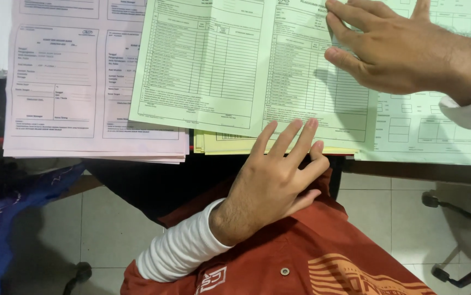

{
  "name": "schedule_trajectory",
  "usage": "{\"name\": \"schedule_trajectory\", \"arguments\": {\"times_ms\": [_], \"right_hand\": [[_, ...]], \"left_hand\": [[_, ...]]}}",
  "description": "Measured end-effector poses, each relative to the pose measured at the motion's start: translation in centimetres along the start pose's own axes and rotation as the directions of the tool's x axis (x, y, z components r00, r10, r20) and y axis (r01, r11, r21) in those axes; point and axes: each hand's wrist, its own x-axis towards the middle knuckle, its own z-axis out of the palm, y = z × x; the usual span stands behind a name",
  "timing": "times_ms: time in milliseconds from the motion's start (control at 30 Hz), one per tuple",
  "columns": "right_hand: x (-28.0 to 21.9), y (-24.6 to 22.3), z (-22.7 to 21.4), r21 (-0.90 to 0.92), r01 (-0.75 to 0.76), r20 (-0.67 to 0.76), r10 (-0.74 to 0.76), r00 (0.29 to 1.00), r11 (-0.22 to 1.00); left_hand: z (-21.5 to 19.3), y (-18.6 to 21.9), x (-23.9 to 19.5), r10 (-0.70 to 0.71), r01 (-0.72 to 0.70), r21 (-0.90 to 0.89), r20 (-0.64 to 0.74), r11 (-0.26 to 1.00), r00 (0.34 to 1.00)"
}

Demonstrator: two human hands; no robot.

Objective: Sorting, folding, and inserting various colored forms into envelopes

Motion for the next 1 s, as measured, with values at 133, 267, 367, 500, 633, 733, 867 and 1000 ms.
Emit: {"name": "schedule_trajectory", "arguments": {"times_ms": [133, 267, 367, 500, 633, 733, 867, 1000], "right_hand": [[0.0, -0.9, -0.1, 0.06, -0.059, 0.031, 0.058, 0.998, 0.996], [0.4, -1.6, -0.1, 0.023, -0.108, 0.097, 0.106, 0.99, 0.994], [0.6, -1.1, 0.8, -0.041, -0.063, 0.045, 0.065, 0.997, 0.997], [0.2, -3.5, -0.8, 0.001, -0.063, 0.05, 0.063, 0.997, 0.998], [-0.4, -6.0, 0.0, -0.032, 0.455, -0.239, -0.449, 0.861, 0.89], [0.7, -4.4, 1.1, -0.066, 0.449, -0.218, -0.452, 0.865, 0.891], [2.6, -2.1, 0.5, -0.035, 0.309, -0.212, -0.31, 0.927, 0.95], [3.7, -1.2, 0.0, -0.26, 0.275, -0.326, -0.352, 0.877, 0.926]], "left_hand": [[-1.2, -0.4, -0.8, -0.013, 0.012, -0.003, -0.019, 1.0, 1.0], [-2.4, -1.0, -1.7, -0.232, 0.242, 0.289, -0.069, 0.926, 0.97], [-2.2, -0.6, -2.5, -0.249, 0.246, 0.293, -0.027, 0.924, 0.968], [-2.4, -0.6, -2.4, -0.27, 0.27, 0.235, -0.033, 0.934, 0.962], [-2.3, -0.8, -2.5, -0.279, 0.279, 0.233, -0.033, 0.932, 0.96], [-2.0, -0.9, -2.8, -0.271, 0.27, 0.224, -0.026, 0.937, 0.962], [-2.1, -1.1, -2.9, -0.259, 0.257, 0.228, -0.021, 0.939, 0.966], [-2.1, -1.3, -3.2, -0.265, 0.265, 0.214, -0.032, 0.94, 0.964]]}}
